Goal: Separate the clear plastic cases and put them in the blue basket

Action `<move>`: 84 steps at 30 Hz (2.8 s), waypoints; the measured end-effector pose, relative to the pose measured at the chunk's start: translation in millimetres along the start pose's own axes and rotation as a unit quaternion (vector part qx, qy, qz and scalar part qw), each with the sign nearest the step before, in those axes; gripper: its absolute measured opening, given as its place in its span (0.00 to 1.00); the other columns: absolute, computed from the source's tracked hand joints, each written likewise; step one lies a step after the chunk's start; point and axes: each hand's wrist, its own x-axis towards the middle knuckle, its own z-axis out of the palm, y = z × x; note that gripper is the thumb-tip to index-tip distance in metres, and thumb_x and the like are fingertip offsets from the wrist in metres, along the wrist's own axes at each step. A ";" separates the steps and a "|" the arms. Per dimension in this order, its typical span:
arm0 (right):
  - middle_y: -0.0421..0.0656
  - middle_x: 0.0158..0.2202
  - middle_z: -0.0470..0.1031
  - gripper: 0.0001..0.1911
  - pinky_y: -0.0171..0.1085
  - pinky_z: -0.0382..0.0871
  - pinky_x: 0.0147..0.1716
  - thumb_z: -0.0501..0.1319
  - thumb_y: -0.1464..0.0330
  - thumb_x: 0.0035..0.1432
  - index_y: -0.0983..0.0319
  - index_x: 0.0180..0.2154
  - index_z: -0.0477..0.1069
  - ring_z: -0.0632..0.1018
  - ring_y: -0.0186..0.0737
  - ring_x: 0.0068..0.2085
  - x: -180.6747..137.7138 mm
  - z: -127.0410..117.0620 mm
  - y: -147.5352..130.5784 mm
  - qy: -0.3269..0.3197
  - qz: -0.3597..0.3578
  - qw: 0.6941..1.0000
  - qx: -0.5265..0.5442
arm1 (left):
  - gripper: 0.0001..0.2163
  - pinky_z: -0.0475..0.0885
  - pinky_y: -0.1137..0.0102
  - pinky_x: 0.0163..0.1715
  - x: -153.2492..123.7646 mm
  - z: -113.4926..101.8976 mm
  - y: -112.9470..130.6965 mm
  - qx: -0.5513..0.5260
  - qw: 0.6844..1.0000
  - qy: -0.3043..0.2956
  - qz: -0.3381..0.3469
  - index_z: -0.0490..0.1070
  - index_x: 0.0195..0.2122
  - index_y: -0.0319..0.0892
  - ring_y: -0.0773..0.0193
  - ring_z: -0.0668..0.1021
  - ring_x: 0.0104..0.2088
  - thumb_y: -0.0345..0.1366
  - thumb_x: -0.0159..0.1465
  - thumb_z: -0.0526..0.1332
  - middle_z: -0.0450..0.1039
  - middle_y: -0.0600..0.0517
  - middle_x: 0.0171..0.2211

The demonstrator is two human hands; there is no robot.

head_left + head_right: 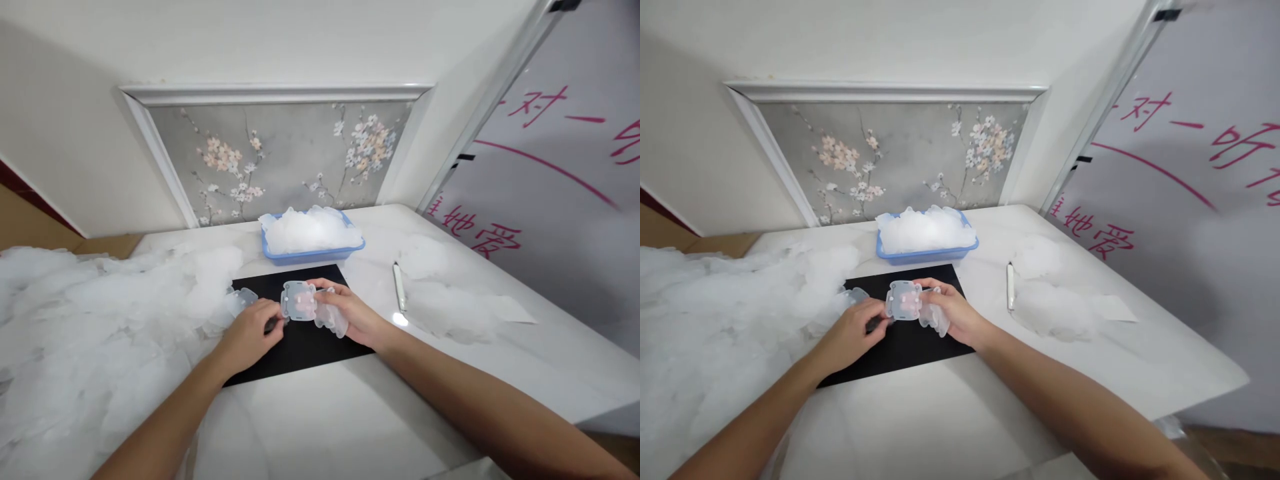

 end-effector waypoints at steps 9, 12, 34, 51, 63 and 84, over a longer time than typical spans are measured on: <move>0.39 0.29 0.72 0.17 0.31 0.65 0.27 0.70 0.61 0.48 0.61 0.39 0.72 0.71 0.32 0.27 -3.8 9.9 7.5 -0.034 -0.040 0.998 -0.036 | 0.13 0.67 0.72 0.28 2.0 10.3 11.3 -0.287 0.945 0.041 -0.153 0.71 0.37 0.41 0.65 0.74 0.29 0.43 0.56 0.66 0.74 0.53 0.30; 0.38 0.27 0.72 0.16 0.32 0.64 0.26 0.70 0.61 0.47 0.61 0.37 0.72 0.71 0.32 0.27 -4.2 12.7 11.1 -0.039 -0.044 0.997 -0.052 | 0.12 0.63 0.74 0.20 2.8 11.1 11.2 -0.322 0.926 0.021 -0.196 0.72 0.32 0.39 0.69 0.71 0.20 0.43 0.57 0.66 0.73 0.53 0.22; 0.38 0.28 0.73 0.15 0.31 0.64 0.25 0.70 0.63 0.47 0.61 0.37 0.73 0.72 0.32 0.26 -6.7 10.6 1.4 -0.015 -0.045 0.998 -0.031 | 0.25 0.57 0.78 0.08 -3.9 3.0 15.6 -0.363 0.876 -0.190 -0.254 0.66 0.22 0.38 0.69 0.71 0.11 0.59 0.57 0.59 0.70 0.52 0.15; 0.39 0.29 0.74 0.15 0.31 0.66 0.26 0.71 0.63 0.45 0.62 0.36 0.73 0.73 0.32 0.27 -7.7 10.8 -1.8 -0.016 -0.033 0.999 -0.019 | 0.14 0.73 0.65 0.31 -11.6 -23.4 34.3 -0.273 0.695 -0.660 -0.081 0.79 0.29 0.43 0.56 0.80 0.31 0.49 0.60 0.62 0.78 0.47 0.26; 0.38 0.27 0.73 0.15 0.30 0.64 0.25 0.70 0.63 0.46 0.62 0.35 0.73 0.71 0.30 0.25 -7.5 12.7 3.2 -0.029 -0.049 0.998 -0.039 | 0.23 0.65 0.76 0.16 -2.2 3.9 16.5 -0.333 0.897 -0.147 -0.252 0.68 0.20 0.38 0.65 0.76 0.18 0.56 0.58 0.59 0.73 0.48 0.17; 0.34 0.18 0.55 0.14 0.33 0.50 0.20 0.60 0.62 0.50 0.60 0.22 0.57 0.57 0.30 0.19 1.6 -6.1 -4.1 0.061 -0.083 0.991 -0.086 | 0.08 0.60 0.52 0.55 3.4 -20.6 -25.8 0.143 0.988 0.017 -0.052 0.70 0.41 0.44 0.48 0.65 0.59 0.33 0.60 0.60 0.71 0.46 0.51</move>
